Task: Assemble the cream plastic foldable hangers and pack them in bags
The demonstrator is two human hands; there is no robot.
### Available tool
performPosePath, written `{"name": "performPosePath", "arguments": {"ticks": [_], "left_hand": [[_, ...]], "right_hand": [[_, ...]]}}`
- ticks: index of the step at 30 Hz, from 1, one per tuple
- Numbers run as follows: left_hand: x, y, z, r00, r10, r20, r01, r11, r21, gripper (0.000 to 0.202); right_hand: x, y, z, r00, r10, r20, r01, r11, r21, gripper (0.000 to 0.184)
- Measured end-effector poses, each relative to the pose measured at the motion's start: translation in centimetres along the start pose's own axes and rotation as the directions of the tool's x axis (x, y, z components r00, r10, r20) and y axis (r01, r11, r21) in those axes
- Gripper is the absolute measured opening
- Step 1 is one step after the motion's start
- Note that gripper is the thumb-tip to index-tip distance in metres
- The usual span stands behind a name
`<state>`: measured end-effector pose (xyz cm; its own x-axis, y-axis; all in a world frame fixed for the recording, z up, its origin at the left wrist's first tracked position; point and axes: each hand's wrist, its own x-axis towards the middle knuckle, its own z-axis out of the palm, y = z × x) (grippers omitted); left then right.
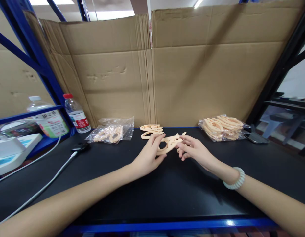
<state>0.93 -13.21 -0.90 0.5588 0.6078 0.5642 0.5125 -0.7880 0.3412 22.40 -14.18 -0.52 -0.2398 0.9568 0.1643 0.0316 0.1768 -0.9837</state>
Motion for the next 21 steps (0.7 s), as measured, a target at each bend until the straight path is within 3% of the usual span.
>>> {"name": "performPosePath", "arguments": {"ticks": [4, 7, 10, 12, 16, 21], "left_hand": [[-1.0, 1.1, 0.6, 0.999, -0.038, -0.018, 0.037, 0.998, -0.051, 0.065], [-1.0, 1.3, 0.4, 0.992, -0.111, -0.057, 0.107, 0.991, -0.078, 0.051], [-0.7, 1.2, 0.0, 0.975, -0.213, 0.066, 0.219, 0.968, -0.119, 0.024], [-0.7, 1.1, -0.2, 0.96, -0.258, 0.113, 0.273, 0.95, -0.151, 0.021], [-1.0, 0.7, -0.4, 0.955, -0.295, -0.039, 0.275, 0.927, -0.255, 0.019], [-1.4, 0.8, -0.3, 0.906, -0.365, -0.216, 0.266, 0.885, -0.383, 0.022]], "right_hand": [[-0.3, -0.1, 0.2, 0.996, 0.086, 0.036, -0.089, 0.993, 0.072, 0.034], [-0.4, -0.2, 0.2, 0.996, 0.08, 0.033, -0.083, 0.994, 0.076, 0.029], [-0.5, -0.3, 0.4, 0.995, 0.088, 0.051, -0.091, 0.993, 0.075, 0.026], [-0.6, -0.4, 0.4, 0.994, 0.096, 0.05, -0.1, 0.993, 0.063, 0.024], [-0.3, -0.3, -0.5, 0.993, 0.08, 0.085, -0.072, 0.993, -0.088, 0.021], [0.4, -0.1, -2.0, 0.968, -0.134, 0.214, 0.212, 0.889, -0.405, 0.02]]}}
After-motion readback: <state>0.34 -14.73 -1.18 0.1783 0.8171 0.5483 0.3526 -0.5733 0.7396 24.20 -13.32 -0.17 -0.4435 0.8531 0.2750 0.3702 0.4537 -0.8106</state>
